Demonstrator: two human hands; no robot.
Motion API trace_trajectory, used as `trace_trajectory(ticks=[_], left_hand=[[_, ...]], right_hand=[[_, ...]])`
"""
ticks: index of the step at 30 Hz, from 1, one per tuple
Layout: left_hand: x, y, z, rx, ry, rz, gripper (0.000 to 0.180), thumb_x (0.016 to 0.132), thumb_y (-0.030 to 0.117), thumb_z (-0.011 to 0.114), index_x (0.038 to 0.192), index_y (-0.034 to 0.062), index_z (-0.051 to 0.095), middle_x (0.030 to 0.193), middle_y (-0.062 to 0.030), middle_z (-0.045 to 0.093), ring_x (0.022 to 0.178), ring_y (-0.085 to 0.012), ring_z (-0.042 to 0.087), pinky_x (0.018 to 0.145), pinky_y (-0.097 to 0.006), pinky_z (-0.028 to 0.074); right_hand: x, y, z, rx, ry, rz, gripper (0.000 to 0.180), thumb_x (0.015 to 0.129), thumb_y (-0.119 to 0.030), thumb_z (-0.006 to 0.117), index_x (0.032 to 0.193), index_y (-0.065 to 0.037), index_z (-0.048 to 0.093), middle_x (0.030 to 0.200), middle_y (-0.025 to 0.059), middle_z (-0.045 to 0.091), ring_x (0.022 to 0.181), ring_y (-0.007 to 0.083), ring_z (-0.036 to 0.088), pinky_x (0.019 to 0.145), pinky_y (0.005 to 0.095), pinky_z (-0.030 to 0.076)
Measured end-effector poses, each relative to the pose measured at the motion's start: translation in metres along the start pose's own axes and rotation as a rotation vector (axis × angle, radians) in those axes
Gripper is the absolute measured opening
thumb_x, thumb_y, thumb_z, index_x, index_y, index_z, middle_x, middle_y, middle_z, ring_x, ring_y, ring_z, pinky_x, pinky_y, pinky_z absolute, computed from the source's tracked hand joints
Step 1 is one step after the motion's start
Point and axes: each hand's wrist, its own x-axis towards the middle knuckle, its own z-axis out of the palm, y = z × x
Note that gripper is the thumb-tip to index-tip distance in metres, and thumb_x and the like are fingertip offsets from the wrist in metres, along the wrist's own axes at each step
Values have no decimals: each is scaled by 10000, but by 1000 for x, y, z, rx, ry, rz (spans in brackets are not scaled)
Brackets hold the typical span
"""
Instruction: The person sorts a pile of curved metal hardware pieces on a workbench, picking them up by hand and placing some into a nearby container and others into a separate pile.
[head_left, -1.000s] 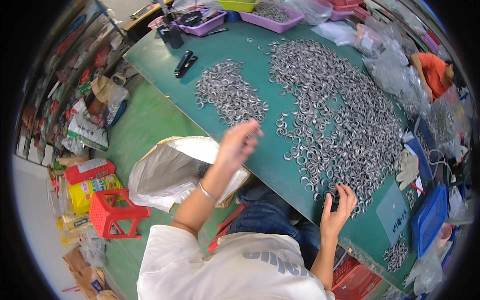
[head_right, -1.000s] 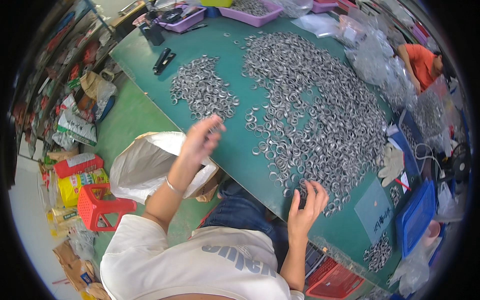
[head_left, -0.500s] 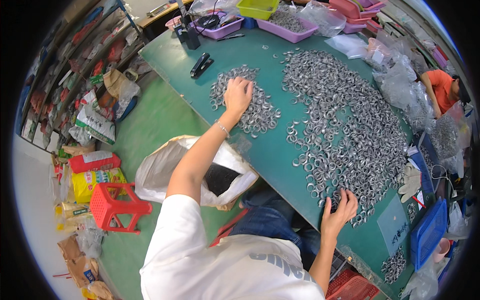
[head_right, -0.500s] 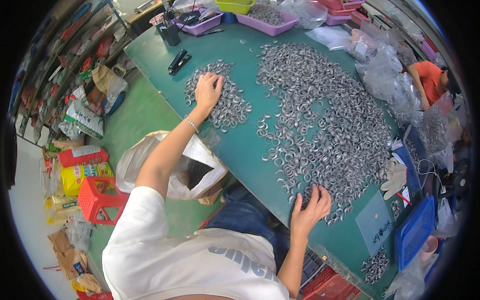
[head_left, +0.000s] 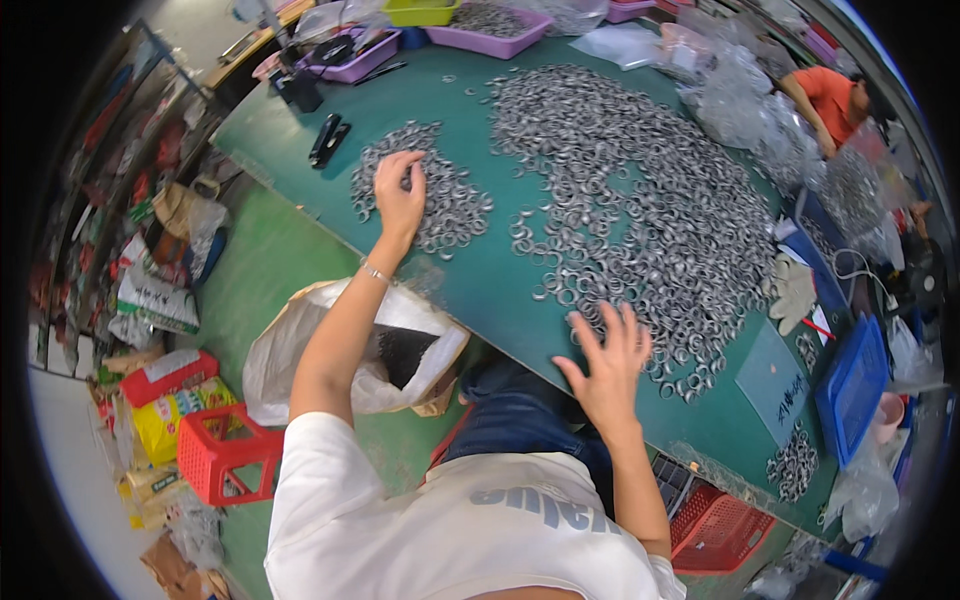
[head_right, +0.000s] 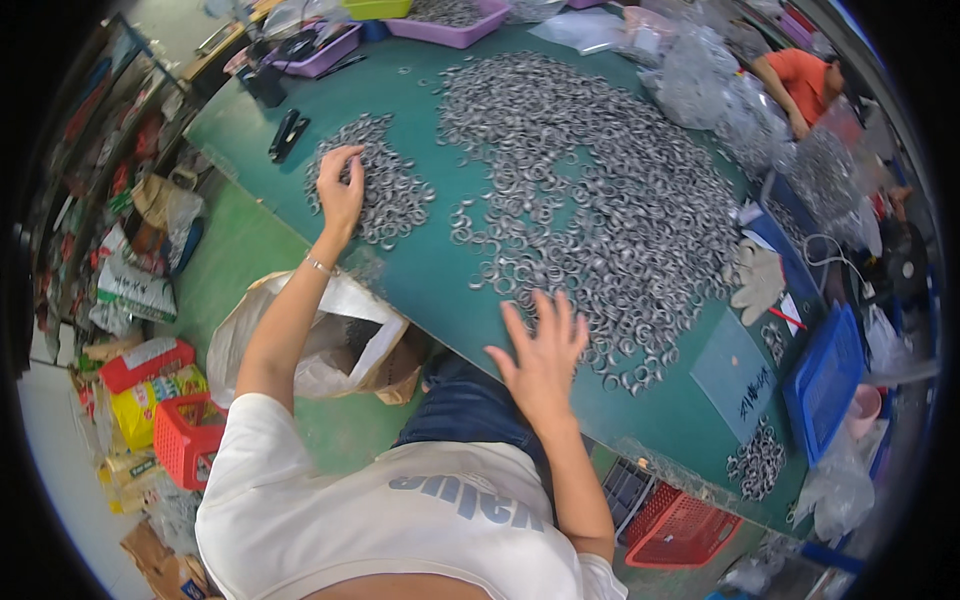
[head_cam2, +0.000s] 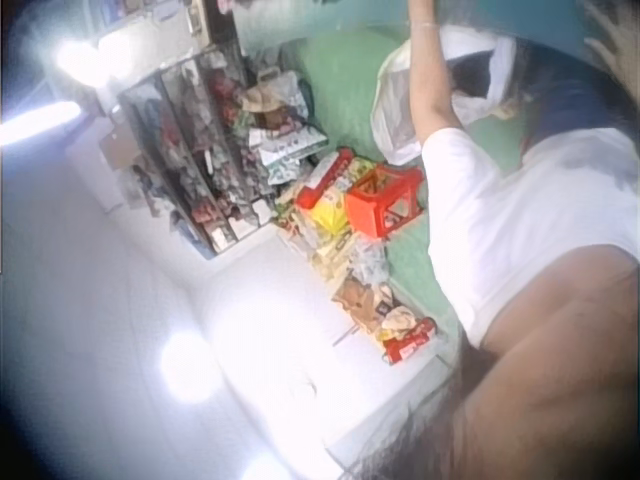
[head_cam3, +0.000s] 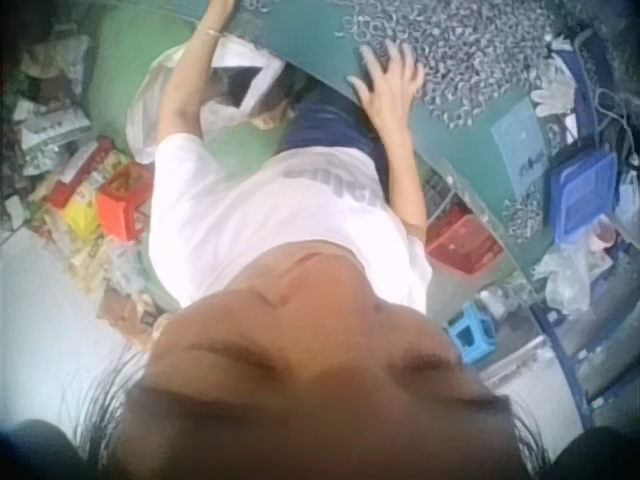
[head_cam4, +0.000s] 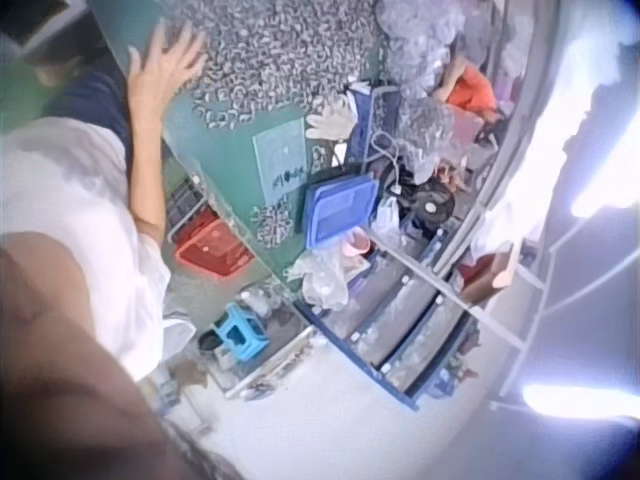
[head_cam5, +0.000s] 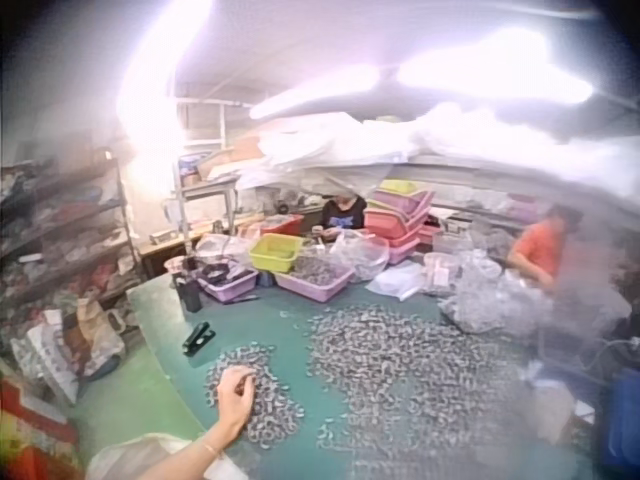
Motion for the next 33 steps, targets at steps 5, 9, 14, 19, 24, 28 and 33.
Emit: trace_trajectory(ticks=[5, 9, 14, 19, 24, 28, 33], left_hand=[[-7, 59, 11, -315, -119, -198, 354, 800, -65, 532, 1145, 11, 529, 994, -87, 570, 892, -155, 556, 799, -263, 445], [-34, 99, 19, -434, -361, -156, 449, 778, -60, 549, 1213, 23, 472, 1055, -93, 535, 926, -157, 536, 807, -271, 440], [-68, 119, 62, -150, -638, -96, 496, 829, 195, 596, 1262, 19, 432, 1240, -187, 457, 1172, -328, 426, 979, -450, 325], [-100, 158, 84, 150, -704, -36, 528, 850, 311, 570, 1268, 18, 439, 1284, -242, 392, 1237, -394, 317, 1000, -574, 226], [-108, 179, 105, 61, -571, -62, 420, 837, 263, 572, 1176, 25, 505, 1217, -212, 422, 1183, -365, 365, 973, -562, 259], [-114, 200, 141, -124, -440, -126, 341, 810, 190, 578, 1093, 4, 536, 1170, -208, 445, 1121, -364, 398, 946, -502, 301], [-112, 240, 166, -221, -416, -235, 365, 817, 176, 572, 1116, -28, 529, 1244, -223, 409, 1234, -390, 304, 1020, -515, 251]], right_hand=[[0, 22, 18, 8, -28, -79, 328, 747, -202, 684, 1059, -129, 610, 1274, 127, 450, 1229, 351, 359, 987, 573, 237], [-11, 34, 15, -31, -16, -55, 244, 761, -149, 660, 998, -112, 611, 1242, 102, 483, 1218, 309, 391, 972, 564, 267], [-17, 57, 3, -45, 5, -117, 248, 756, -113, 651, 992, -74, 585, 1195, 93, 520, 1123, 270, 486, 956, 416, 338], [-16, 86, -10, 5, -10, -196, 252, 752, -107, 647, 991, -69, 577, 1175, 88, 534, 1095, 251, 507, 911, 385, 375], [0, 102, -19, 72, -45, -312, 243, 739, -123, 656, 965, -72, 585, 1160, 76, 535, 1089, 245, 507, 877, 380, 385], [7, 120, -19, 54, -18, -367, 270, 701, -101, 678, 954, -66, 591, 1120, 70, 555, 1059, 258, 518, 848, 372, 402], [11, 149, -22, -41, -35, -377, 327, 647, -49, 679, 960, -61, 590, 1110, 74, 557, 1044, 255, 522, 819, 370, 403]])
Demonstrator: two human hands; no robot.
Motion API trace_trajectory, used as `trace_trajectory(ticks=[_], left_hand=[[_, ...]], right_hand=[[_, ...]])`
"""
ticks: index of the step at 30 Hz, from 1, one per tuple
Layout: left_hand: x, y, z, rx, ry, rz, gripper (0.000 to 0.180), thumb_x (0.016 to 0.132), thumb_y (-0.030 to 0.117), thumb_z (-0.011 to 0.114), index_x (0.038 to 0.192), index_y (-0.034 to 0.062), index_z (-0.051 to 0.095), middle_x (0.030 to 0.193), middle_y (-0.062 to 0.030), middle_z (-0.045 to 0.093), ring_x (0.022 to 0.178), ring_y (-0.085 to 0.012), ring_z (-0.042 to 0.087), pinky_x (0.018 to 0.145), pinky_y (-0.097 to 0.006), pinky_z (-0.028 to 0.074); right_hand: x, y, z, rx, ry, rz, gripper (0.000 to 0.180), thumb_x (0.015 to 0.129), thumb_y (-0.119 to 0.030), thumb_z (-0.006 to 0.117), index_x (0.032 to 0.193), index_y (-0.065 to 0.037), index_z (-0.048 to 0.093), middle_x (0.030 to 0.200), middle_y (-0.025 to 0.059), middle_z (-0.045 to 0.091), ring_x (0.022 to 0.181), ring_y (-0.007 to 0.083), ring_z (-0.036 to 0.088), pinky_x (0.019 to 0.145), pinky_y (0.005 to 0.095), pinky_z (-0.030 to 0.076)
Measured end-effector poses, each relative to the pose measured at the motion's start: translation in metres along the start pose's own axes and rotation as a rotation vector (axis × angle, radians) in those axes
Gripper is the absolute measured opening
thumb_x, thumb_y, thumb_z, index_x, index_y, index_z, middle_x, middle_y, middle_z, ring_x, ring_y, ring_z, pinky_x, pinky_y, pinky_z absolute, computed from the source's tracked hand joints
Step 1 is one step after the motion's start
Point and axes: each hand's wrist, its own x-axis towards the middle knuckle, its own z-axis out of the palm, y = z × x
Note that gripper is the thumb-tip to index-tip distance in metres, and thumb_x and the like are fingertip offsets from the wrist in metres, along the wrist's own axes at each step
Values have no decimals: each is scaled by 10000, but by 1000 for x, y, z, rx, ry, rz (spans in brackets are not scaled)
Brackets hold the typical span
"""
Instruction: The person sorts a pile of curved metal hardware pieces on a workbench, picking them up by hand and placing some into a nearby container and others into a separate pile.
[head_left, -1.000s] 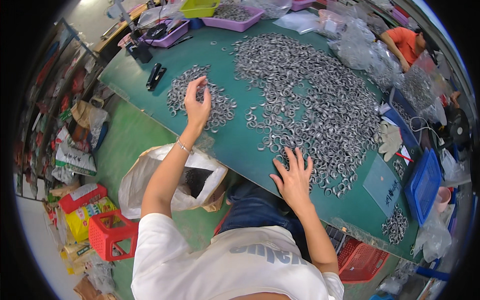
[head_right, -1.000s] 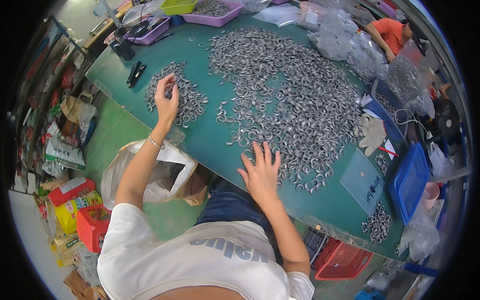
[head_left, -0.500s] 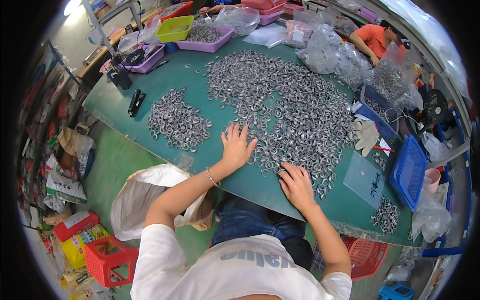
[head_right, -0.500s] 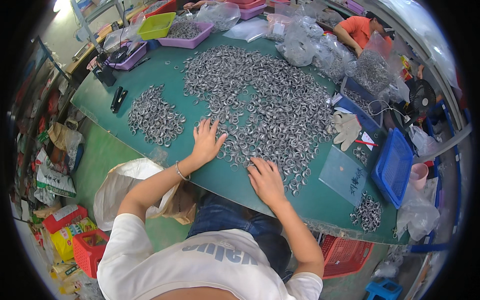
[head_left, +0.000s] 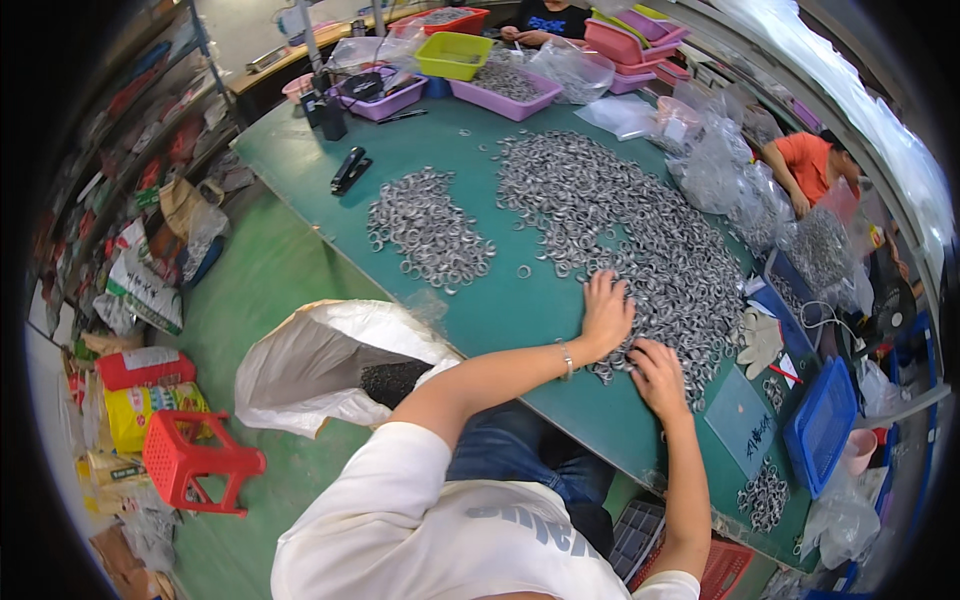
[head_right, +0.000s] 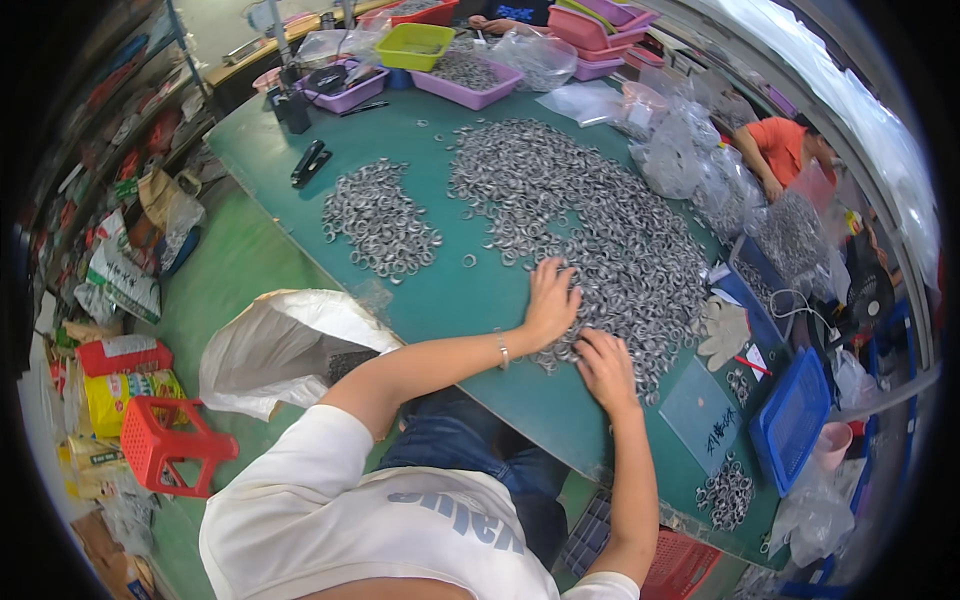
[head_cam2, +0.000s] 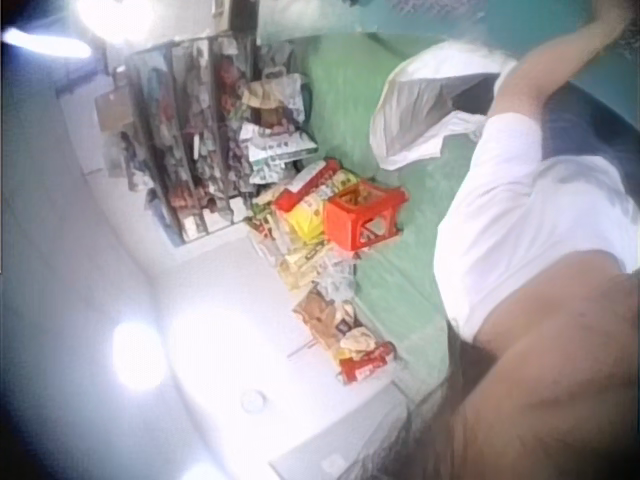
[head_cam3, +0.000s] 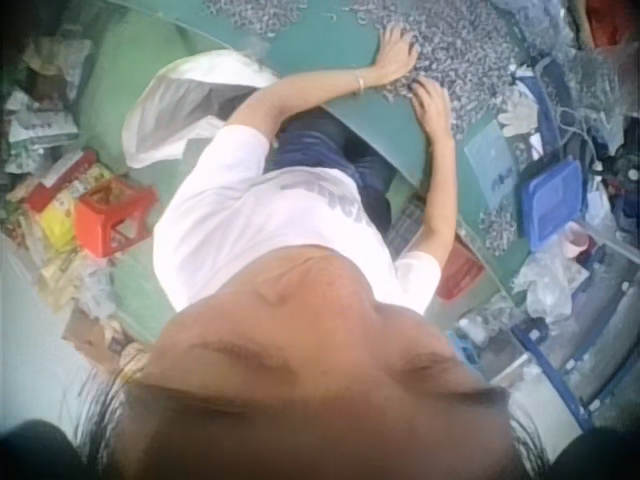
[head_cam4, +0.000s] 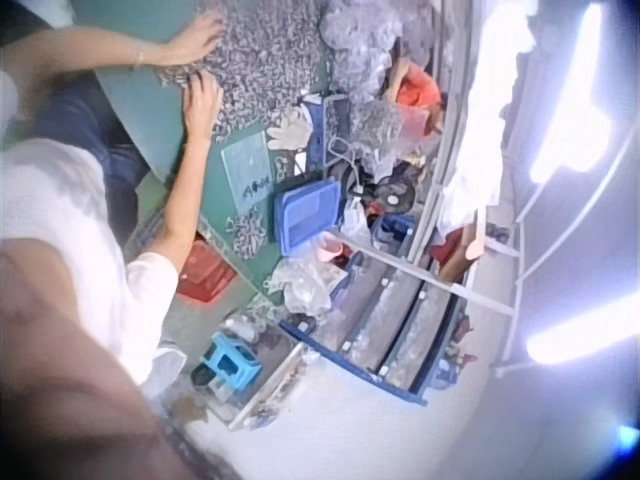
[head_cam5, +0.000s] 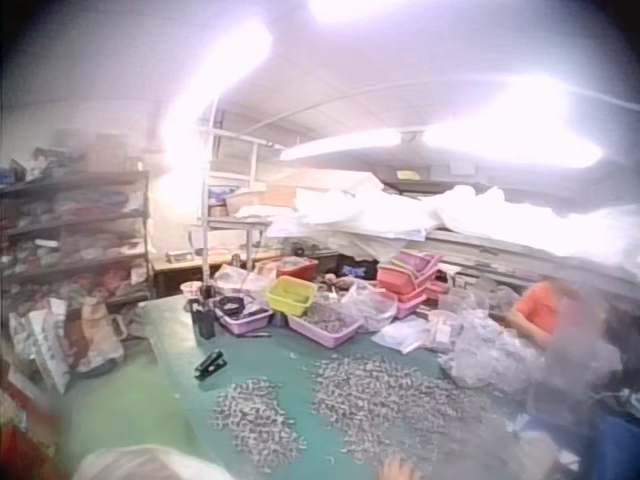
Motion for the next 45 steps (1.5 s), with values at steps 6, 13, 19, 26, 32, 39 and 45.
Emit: trace_trajectory(ticks=[6, 13, 19, 26, 32, 39, 45], left_hand=[[-11, -3, -33, -175, -196, -35, 425, 863, 216, 534, 1230, 16, 456, 1339, -194, 333, 1309, -382, 222, 1070, -552, 145], [-15, -39, -81, 178, -175, 12, 525, 847, 295, 549, 1256, -8, 421, 1351, -245, 298, 1303, -441, 196, 1053, -586, 168], [5, -63, -84, 205, -190, -40, 552, 855, 305, 550, 1287, 0, 394, 1374, -248, 279, 1310, -447, 190, 1052, -586, 161], [35, -79, -80, 384, -176, -205, 582, 856, 324, 540, 1353, 82, 355, 1416, -224, 266, 1294, -449, 242, 1042, -602, 163], [26, -88, -83, 358, -337, 32, 680, 773, -26, 507, 1397, 92, 265, 1436, -254, 201, 1278, -464, 271, 1064, -507, 237], [17, -88, -124, 168, -304, -34, 635, 848, 80, 518, 1397, 20, 204, 1428, -297, 158, 1289, -446, 267, 1077, -466, 243], [22, -81, -77, 409, -324, 63, 598, 889, 240, 504, 1370, -13, 255, 1414, -344, 136, 1302, -476, 213, 1079, -510, 194]], right_hand=[[3, 14, 0, -49, 111, 112, 297, 644, -18, 678, 930, -47, 603, 1106, 104, 559, 1047, 293, 525, 840, 389, 404], [2, 10, 3, 11, 57, 321, 303, 638, -52, 588, 938, -34, 624, 1179, 137, 517, 1143, 313, 456, 909, 411, 358], [-6, 2, -5, 79, -35, 413, 387, 650, -89, 559, 1031, -47, 610, 1294, 140, 450, 1230, 306, 396, 1011, 412, 317], [16, -74, -2, -35, 116, 329, 477, 695, -239, 677, 1129, -87, 551, 1260, 154, 437, 1223, 353, 361, 1008, 474, 289], [30, -82, 19, -63, -30, 180, 396, 778, -320, 639, 1127, -138, 599, 1265, 109, 457, 1237, 312, 351, 1007, 519, 276], [33, -68, 27, 12, -22, 233, 409, 759, -298, 659, 1119, -116, 590, 1268, 112, 452, 1228, 308, 361, 1006, 533, 240], [50, -55, 30, -49, -102, 219, 477, 780, -399, 610, 1182, -145, 574, 1321, 122, 422, 1282, 332, 301, 1031, 587, 184]])
